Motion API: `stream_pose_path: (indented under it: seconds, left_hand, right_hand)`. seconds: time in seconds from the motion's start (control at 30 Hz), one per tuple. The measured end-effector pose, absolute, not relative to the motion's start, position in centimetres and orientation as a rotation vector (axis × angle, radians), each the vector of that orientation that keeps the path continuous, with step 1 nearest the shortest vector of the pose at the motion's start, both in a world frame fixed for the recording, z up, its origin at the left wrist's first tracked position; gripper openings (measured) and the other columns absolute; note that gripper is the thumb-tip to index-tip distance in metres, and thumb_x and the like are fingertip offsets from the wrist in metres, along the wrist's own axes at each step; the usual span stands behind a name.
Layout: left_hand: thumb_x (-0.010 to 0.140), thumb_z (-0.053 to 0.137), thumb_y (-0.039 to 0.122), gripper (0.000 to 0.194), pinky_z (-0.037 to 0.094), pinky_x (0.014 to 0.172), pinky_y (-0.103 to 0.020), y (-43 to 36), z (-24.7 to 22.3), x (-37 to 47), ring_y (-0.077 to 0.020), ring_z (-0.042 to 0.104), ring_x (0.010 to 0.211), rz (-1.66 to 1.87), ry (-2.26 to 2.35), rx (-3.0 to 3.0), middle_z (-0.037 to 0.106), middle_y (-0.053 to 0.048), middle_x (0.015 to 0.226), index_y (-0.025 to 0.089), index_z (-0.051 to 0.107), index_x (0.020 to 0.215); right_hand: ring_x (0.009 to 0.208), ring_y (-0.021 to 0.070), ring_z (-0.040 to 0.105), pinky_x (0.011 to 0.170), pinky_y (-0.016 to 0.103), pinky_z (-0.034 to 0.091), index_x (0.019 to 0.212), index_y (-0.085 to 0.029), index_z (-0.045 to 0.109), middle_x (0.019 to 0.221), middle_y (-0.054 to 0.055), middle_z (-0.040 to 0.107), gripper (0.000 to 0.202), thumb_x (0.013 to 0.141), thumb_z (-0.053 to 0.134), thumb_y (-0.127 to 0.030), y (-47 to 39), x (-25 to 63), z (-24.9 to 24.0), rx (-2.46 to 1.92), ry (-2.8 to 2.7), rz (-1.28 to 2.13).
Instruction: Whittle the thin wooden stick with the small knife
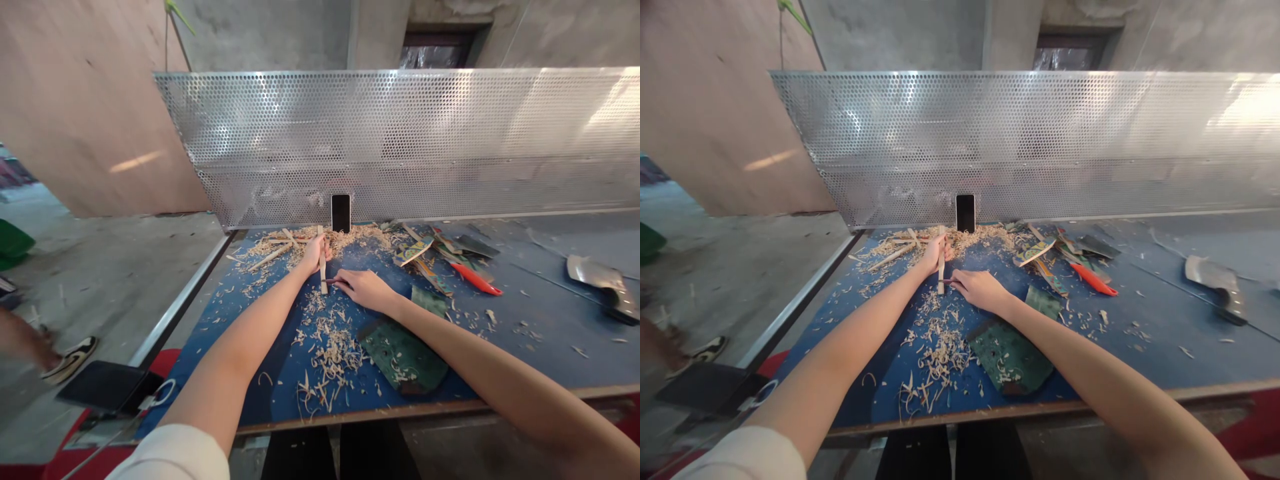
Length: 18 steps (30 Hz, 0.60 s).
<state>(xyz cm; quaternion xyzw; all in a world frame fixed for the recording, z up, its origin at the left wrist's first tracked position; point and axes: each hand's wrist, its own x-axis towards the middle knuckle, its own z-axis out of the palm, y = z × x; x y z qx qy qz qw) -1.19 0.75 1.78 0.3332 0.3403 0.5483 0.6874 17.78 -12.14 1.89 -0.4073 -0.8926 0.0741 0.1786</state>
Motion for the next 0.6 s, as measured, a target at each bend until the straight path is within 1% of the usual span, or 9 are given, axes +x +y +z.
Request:
stream_pose_path:
  seconds: [0.13, 0.27, 0.33, 0.4, 0.5, 0.53, 0.6]
  left_hand:
    - [0.109, 0.077, 0.042, 0.038, 0.028, 0.041, -0.025, 0.68, 1.67, -1.32, -0.0114, 0.04, 0.037, 1.218, 0.744, 0.76, 0.044, 0.008, 0.054, 0.026, 0.05, 0.087]
    - [0.108, 0.079, 0.042, 0.039, 0.027, 0.041, -0.024, 0.63, 1.68, -1.23, -0.0105, 0.039, 0.037, 1.231, 0.737, 0.777, 0.044, 0.009, 0.055, 0.026, 0.05, 0.088]
    - [0.109, 0.077, 0.042, 0.039, 0.026, 0.041, -0.024, 0.67, 1.71, -1.14, -0.0101, 0.038, 0.036, 1.226, 0.748, 0.776, 0.043, 0.009, 0.054, 0.026, 0.05, 0.088]
    - [0.111, 0.075, 0.043, 0.039, 0.025, 0.04, -0.024, 0.73, 1.71, -1.08, -0.0104, 0.037, 0.036, 1.212, 0.761, 0.768, 0.043, 0.009, 0.054, 0.026, 0.049, 0.087]
    - [0.11, 0.076, 0.045, 0.041, 0.026, 0.041, -0.025, 0.81, 1.64, -1.08, -0.0106, 0.038, 0.036, 1.205, 0.763, 0.76, 0.043, 0.008, 0.055, 0.027, 0.048, 0.087]
    - [0.109, 0.077, 0.045, 0.042, 0.026, 0.041, -0.025, 0.84, 1.6, -1.08, -0.0104, 0.038, 0.036, 1.208, 0.761, 0.76, 0.044, 0.008, 0.055, 0.027, 0.047, 0.087]
    - [0.108, 0.079, 0.046, 0.042, 0.026, 0.042, -0.025, 0.89, 1.5, -1.08, -0.0102, 0.038, 0.036, 1.215, 0.758, 0.763, 0.045, 0.009, 0.055, 0.027, 0.047, 0.088]
  right_hand:
    - [0.1, 0.0268, 0.083, 0.08, 0.033, 0.05, 0.118, -0.027, 0.073, 0.116, 0.008, 0.09, 0.017, 0.123, 0.06, -0.035, -12.13, 17.84, 2.22, -1.217, -2.474, 0.17]
    - [0.097, 0.0264, 0.083, 0.078, 0.034, 0.049, 0.118, -0.027, 0.075, 0.116, 0.008, 0.09, 0.018, 0.122, 0.059, -0.035, -12.2, 17.95, 2.37, -1.218, -2.449, 0.17]
    - [0.096, 0.026, 0.082, 0.077, 0.034, 0.048, 0.122, -0.027, 0.075, 0.118, 0.008, 0.09, 0.018, 0.12, 0.059, -0.034, -12.27, 17.99, 2.3, -1.218, -2.44, 0.168]
    - [0.093, 0.0254, 0.082, 0.077, 0.033, 0.047, 0.13, -0.026, 0.074, 0.119, 0.008, 0.09, 0.019, 0.118, 0.06, -0.032, -12.35, 18.0, 2.18, -1.214, -2.435, 0.159]
    - [0.088, 0.025, 0.081, 0.076, 0.033, 0.046, 0.141, -0.026, 0.069, 0.118, 0.006, 0.091, 0.03, 0.113, 0.063, -0.029, -12.46, 17.9, 1.97, -1.194, -2.44, 0.159]
    - [0.088, 0.0251, 0.081, 0.076, 0.033, 0.046, 0.142, -0.026, 0.068, 0.117, 0.006, 0.091, 0.031, 0.112, 0.064, -0.028, -12.47, 17.84, 1.91, -1.185, -2.446, 0.163]
    - [0.089, 0.0249, 0.081, 0.075, 0.032, 0.044, 0.14, -0.026, 0.068, 0.118, 0.005, 0.091, 0.028, 0.113, 0.063, -0.028, -12.43, 17.7, 1.84, -1.167, -2.458, 0.175]
